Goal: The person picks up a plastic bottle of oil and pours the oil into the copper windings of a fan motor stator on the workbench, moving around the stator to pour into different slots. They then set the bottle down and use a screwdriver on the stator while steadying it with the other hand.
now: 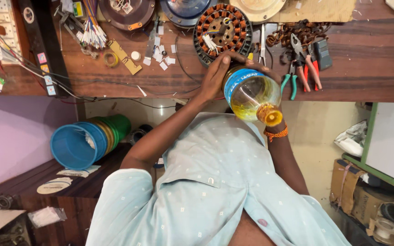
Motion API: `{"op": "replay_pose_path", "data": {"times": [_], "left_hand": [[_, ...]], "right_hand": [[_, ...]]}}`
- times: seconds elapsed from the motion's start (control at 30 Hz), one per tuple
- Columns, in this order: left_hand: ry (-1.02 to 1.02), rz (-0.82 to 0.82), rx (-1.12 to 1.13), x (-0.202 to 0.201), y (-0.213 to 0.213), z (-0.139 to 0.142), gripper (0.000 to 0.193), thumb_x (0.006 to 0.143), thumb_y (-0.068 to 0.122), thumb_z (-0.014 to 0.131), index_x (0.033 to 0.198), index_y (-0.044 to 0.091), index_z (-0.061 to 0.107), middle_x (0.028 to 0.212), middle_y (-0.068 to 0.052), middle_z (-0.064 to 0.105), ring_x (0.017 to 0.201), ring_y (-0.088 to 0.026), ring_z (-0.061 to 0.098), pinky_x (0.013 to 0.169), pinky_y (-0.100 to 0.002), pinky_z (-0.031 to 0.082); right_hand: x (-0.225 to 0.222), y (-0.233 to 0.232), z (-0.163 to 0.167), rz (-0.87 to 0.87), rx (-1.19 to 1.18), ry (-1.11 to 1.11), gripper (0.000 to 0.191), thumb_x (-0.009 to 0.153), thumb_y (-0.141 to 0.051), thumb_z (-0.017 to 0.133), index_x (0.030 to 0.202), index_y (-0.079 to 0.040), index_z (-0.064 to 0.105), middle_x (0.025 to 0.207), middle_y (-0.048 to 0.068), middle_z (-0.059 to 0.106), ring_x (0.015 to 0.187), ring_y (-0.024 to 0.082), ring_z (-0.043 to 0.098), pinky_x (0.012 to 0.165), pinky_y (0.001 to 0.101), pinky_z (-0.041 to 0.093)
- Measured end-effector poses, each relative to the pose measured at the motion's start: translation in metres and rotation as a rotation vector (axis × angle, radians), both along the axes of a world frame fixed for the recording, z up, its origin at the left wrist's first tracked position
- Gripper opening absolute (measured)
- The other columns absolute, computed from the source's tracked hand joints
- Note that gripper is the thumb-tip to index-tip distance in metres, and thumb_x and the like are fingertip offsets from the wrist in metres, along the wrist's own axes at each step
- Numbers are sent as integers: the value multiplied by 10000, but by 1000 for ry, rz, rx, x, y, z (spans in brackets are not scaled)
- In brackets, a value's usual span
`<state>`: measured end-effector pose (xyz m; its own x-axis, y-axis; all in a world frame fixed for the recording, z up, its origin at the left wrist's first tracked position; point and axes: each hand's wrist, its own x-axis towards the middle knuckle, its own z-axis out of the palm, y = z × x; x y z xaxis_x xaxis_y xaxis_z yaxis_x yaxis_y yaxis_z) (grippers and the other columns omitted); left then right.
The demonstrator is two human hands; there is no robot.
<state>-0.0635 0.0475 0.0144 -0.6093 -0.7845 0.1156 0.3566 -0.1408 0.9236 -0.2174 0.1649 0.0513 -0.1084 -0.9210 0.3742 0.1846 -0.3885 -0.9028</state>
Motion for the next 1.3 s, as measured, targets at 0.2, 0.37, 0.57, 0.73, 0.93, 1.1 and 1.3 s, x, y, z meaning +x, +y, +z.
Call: {"op": "replay_pose_path", "data": {"times": [0.2,0.37,0.57,0.73,0.93,1.1,1.3], "left_hand": [[-21,-35,-47,-3,4,4,533,1180,463,343,1277,18,620,1297,-124,645,1294,-234,588,1197,-373,422],[-31,-456,-120,19,-10,28,858,960,622,609,1589,101,347,1643,-127,357,1562,-264,328,1308,-407,269],[-370,-278,-242,16,8,52,1133,746,388,932,1640,120,290,1661,-160,324,1564,-327,328,1307,-482,291],[-354,255,-556,-6,30,54,1089,683,384,1000,1544,147,376,1497,-126,441,1428,-336,431,1290,-478,378],[-466,401,-514,1,42,70,1090,724,312,911,1601,126,291,1575,-189,348,1523,-378,383,1289,-490,396],[-453,178,-626,26,53,99,1216,831,330,858,1658,76,4,1690,-252,135,1589,-469,205,1303,-538,269],[-547,-157,-446,56,17,109,624,981,338,703,1511,176,417,1527,-127,516,1392,-282,554,1167,-404,459]], "right_hand": [[-24,-5,2,77,105,115,1107,663,-143,986,1575,-194,361,1624,130,444,1499,262,445,1256,432,425],[-54,-20,12,291,104,-68,1010,700,-343,945,1536,-169,405,1608,143,438,1542,278,389,1297,449,326],[-51,-16,39,-32,469,-264,1083,743,-407,981,1588,3,441,1469,201,547,1388,315,519,1218,424,462],[-15,-6,29,-137,201,-151,1149,640,-298,1025,1564,-56,386,1571,55,490,1461,203,504,1259,371,462],[4,-16,23,-206,204,-58,1023,685,-192,1025,1522,-9,465,1455,76,556,1362,203,565,1193,367,504],[-12,-21,39,-172,323,56,999,660,-382,906,1483,11,496,1392,85,621,1287,196,614,1186,364,522],[-45,-3,42,-220,76,-125,1034,804,-393,970,1553,-52,344,1511,95,527,1426,258,544,1205,445,458]]}}
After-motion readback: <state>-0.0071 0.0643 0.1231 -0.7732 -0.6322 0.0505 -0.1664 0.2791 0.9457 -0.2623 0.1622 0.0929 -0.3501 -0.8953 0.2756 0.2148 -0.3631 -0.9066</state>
